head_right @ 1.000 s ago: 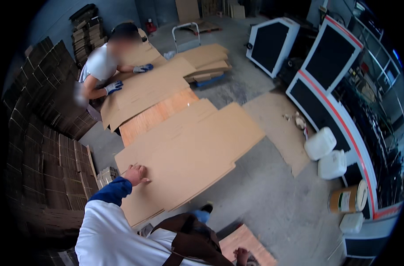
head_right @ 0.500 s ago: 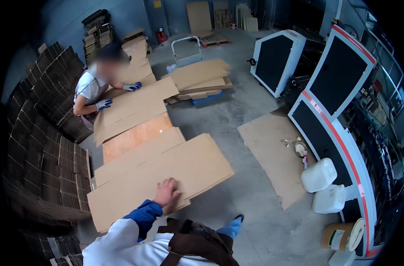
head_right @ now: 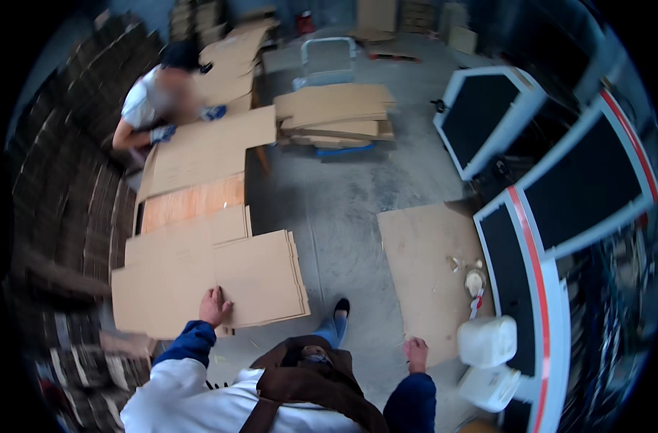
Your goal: The person handles a stack of large corrugated cardboard sheets, separating and aligning them by hand. They then carry a sheet to a wooden table and place it down, where another worker is also handling cardboard pieces.
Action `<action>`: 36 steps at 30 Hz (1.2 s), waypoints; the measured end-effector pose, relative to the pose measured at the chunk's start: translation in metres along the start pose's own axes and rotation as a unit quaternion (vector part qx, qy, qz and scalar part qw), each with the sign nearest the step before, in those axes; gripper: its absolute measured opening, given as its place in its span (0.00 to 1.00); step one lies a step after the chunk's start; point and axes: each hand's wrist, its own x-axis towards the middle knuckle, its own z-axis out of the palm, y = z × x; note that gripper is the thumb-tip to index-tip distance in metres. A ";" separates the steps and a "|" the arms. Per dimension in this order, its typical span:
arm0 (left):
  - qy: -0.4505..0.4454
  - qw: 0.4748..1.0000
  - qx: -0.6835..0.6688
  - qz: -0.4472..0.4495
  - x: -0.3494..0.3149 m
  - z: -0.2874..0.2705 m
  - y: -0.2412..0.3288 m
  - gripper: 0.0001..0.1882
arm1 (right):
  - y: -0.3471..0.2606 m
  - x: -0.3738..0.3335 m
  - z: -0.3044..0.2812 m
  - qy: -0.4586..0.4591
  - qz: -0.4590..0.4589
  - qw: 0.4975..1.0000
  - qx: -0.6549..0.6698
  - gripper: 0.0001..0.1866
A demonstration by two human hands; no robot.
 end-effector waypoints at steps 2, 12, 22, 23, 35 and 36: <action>0.016 0.999 -0.010 -0.036 -0.008 0.008 0.015 0.36 | -0.055 0.033 0.027 -0.068 -0.001 0.997 -0.025 0.09; 0.097 0.983 -0.008 -0.156 0.049 0.030 0.067 0.32 | -0.071 0.299 -0.132 -0.413 -0.190 0.606 -0.652 0.17; 0.229 0.953 -0.110 -0.167 0.183 0.075 0.300 0.05 | -0.320 0.501 -0.049 -0.296 0.100 0.882 -0.353 0.18; 0.206 0.950 -0.149 -0.183 0.210 0.089 0.326 0.06 | -0.338 0.517 -0.024 -0.292 0.100 0.895 -0.323 0.18; 0.012 0.743 -0.546 -0.386 0.416 0.266 0.407 0.14 | -0.598 0.599 0.287 -0.486 -0.030 0.824 -0.289 0.11; -0.013 0.708 -0.552 -0.440 0.444 0.273 0.424 0.13 | -0.608 0.627 0.293 -0.490 -0.034 0.817 -0.301 0.11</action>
